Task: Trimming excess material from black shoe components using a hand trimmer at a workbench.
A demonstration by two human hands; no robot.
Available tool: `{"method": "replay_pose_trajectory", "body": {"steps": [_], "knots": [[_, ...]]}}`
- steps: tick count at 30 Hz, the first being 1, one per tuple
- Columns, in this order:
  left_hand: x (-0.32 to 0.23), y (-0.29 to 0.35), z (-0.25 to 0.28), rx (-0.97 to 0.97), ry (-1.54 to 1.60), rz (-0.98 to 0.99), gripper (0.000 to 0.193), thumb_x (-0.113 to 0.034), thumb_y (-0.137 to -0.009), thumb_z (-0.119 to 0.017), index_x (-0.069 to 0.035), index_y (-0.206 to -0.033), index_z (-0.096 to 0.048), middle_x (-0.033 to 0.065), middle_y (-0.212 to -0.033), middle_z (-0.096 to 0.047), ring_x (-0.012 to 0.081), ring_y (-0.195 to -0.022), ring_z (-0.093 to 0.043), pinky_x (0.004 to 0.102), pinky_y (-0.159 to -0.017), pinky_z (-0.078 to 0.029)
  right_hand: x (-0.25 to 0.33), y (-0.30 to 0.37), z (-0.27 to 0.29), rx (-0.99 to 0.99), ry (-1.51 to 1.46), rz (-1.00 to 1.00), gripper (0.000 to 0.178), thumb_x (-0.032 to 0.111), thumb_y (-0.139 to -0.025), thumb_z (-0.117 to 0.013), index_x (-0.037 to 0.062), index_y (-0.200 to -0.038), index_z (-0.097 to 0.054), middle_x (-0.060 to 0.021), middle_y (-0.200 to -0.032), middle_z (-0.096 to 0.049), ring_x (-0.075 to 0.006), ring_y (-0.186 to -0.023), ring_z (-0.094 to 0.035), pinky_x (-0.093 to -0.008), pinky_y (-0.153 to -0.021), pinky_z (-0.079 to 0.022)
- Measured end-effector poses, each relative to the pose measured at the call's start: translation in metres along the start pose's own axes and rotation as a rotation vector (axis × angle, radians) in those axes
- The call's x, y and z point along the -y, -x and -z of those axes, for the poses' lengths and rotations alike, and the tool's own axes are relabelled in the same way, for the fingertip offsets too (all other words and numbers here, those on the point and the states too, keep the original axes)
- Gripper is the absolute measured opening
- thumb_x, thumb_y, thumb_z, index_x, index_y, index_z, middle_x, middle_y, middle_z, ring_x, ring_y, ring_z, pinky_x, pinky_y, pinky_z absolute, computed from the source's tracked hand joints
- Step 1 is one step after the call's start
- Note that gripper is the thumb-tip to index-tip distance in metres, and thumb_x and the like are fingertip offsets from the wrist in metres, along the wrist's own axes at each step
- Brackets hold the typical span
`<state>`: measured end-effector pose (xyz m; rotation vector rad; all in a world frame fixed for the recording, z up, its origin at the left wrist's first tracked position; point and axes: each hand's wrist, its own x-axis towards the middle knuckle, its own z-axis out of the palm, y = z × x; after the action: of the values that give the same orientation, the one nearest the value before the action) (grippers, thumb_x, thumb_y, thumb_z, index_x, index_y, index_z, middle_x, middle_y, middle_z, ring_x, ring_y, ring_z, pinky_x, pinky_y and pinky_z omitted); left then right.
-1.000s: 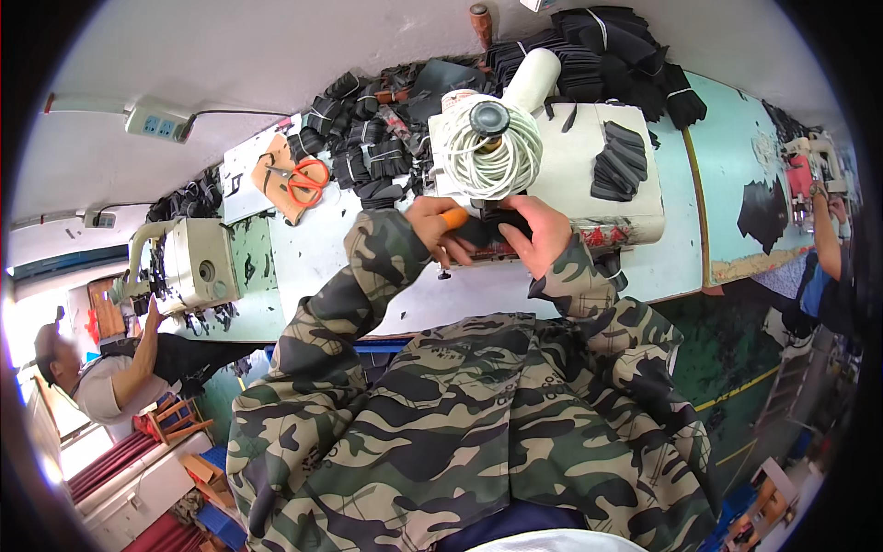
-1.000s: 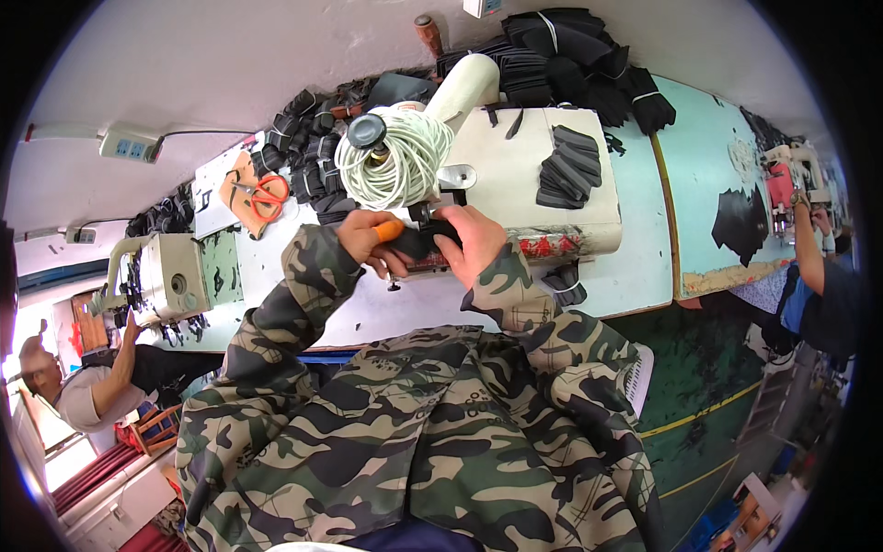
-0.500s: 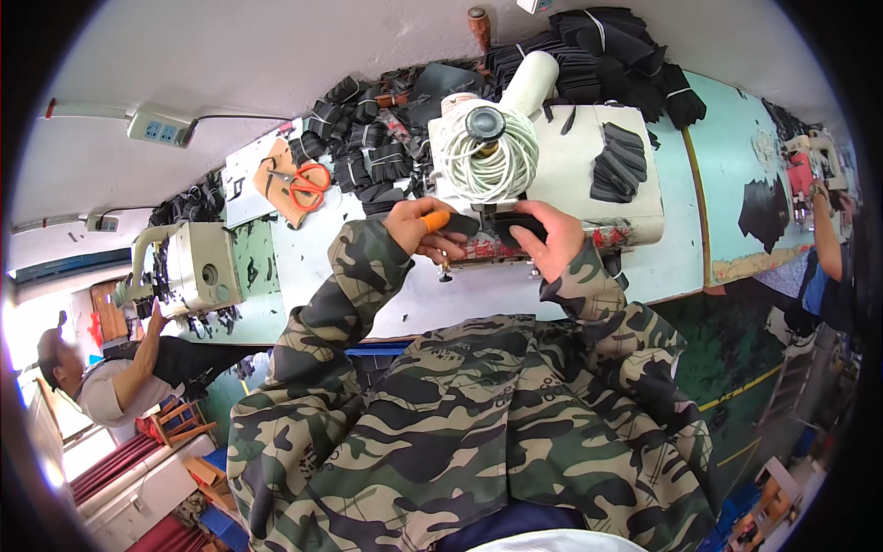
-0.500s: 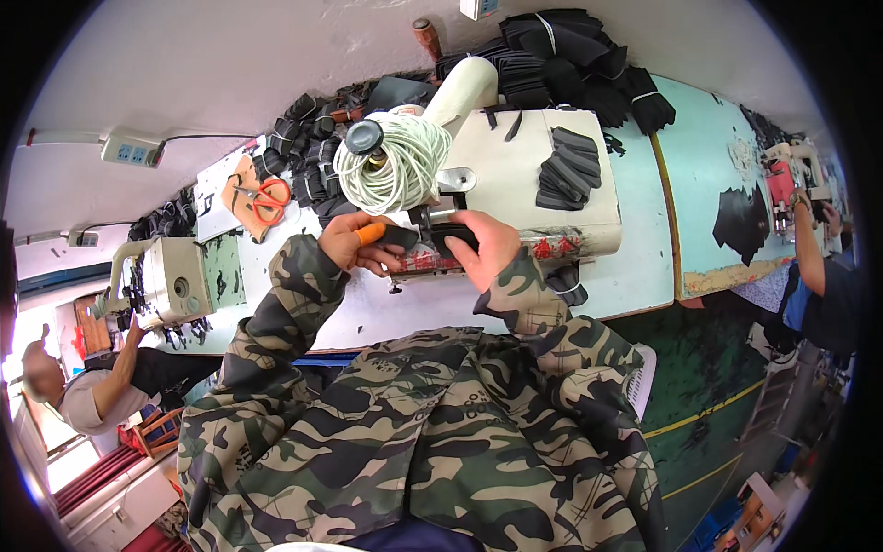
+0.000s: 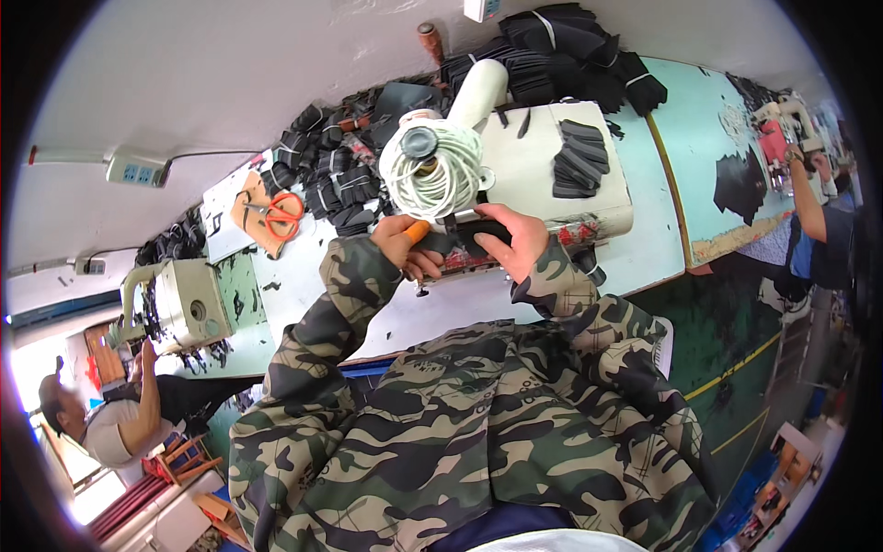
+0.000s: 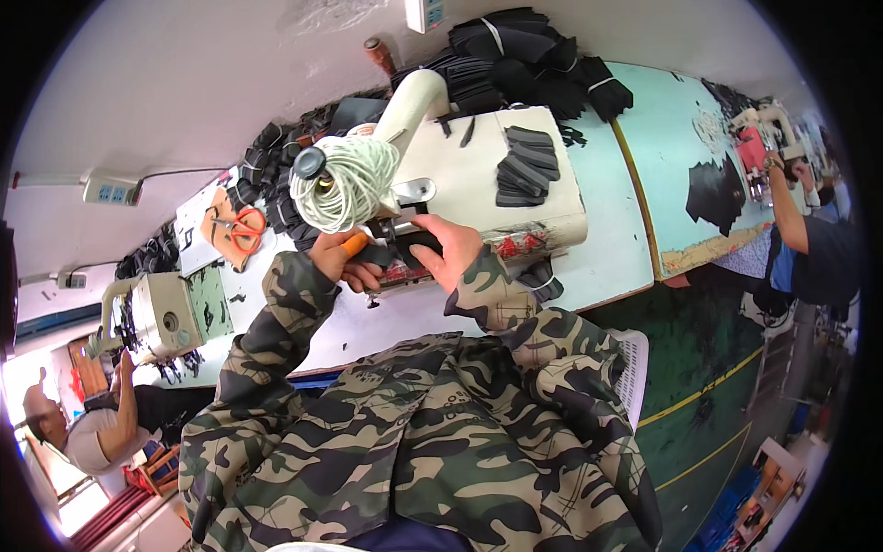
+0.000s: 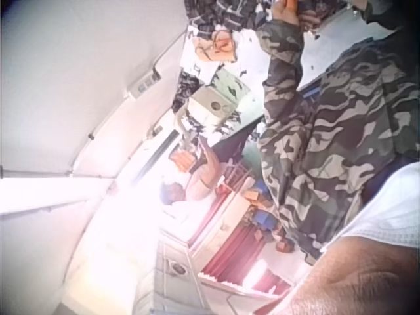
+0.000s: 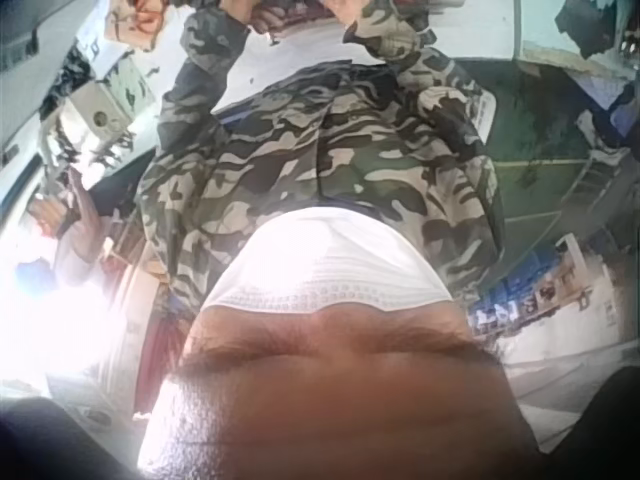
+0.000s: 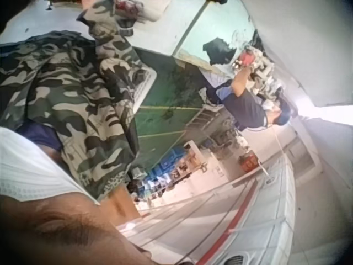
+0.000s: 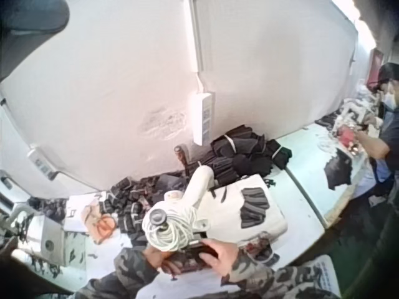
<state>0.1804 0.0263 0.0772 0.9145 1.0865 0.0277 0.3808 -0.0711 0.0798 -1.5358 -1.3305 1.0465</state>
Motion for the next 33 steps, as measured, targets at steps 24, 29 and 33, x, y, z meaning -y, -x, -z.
{"method": "replay_pose_trajectory", "body": {"steps": [24,29,33], "knots": [[0.006,0.018,0.013,-0.033,-0.229,-0.048,0.025,-0.017,-0.092,-0.037,0.005,-0.092,-0.05,0.015,-0.063,-0.06,0.0223,-0.046,-0.061,0.0262,-0.034,-0.044,-0.006,0.024,0.031,-0.343,0.402,0.522,0.02,-0.001,-0.069,-0.065,0.0013,-0.088,-0.062,-0.0099,-0.076,-0.06,-0.0251,-0.066,-0.059,-0.0307,-0.057,-0.045],[-0.001,0.014,0.008,0.01,-0.206,0.0,0.027,-0.018,-0.093,-0.037,0.005,-0.091,-0.05,0.0158,-0.062,-0.06,0.0219,-0.044,-0.06,0.0259,-0.032,-0.044,-0.004,0.016,-0.001,-0.14,0.049,0.176,0.018,0.006,-0.074,-0.065,0.0003,-0.091,-0.061,-0.0107,-0.07,-0.06,-0.0172,-0.056,-0.06,-0.0261,-0.052,-0.046],[-0.009,0.001,-0.015,0.044,-0.271,0.021,0.027,-0.019,-0.093,-0.037,0.004,-0.087,-0.05,0.0158,-0.061,-0.06,0.0218,-0.042,-0.059,0.0258,-0.031,-0.042,0.0,-0.004,-0.021,-0.065,0.174,0.087,0.016,0.008,-0.075,-0.061,0.0014,-0.09,-0.061,-0.0154,-0.077,-0.061,-0.0298,-0.066,-0.06,-0.0346,-0.06,-0.048]]}}
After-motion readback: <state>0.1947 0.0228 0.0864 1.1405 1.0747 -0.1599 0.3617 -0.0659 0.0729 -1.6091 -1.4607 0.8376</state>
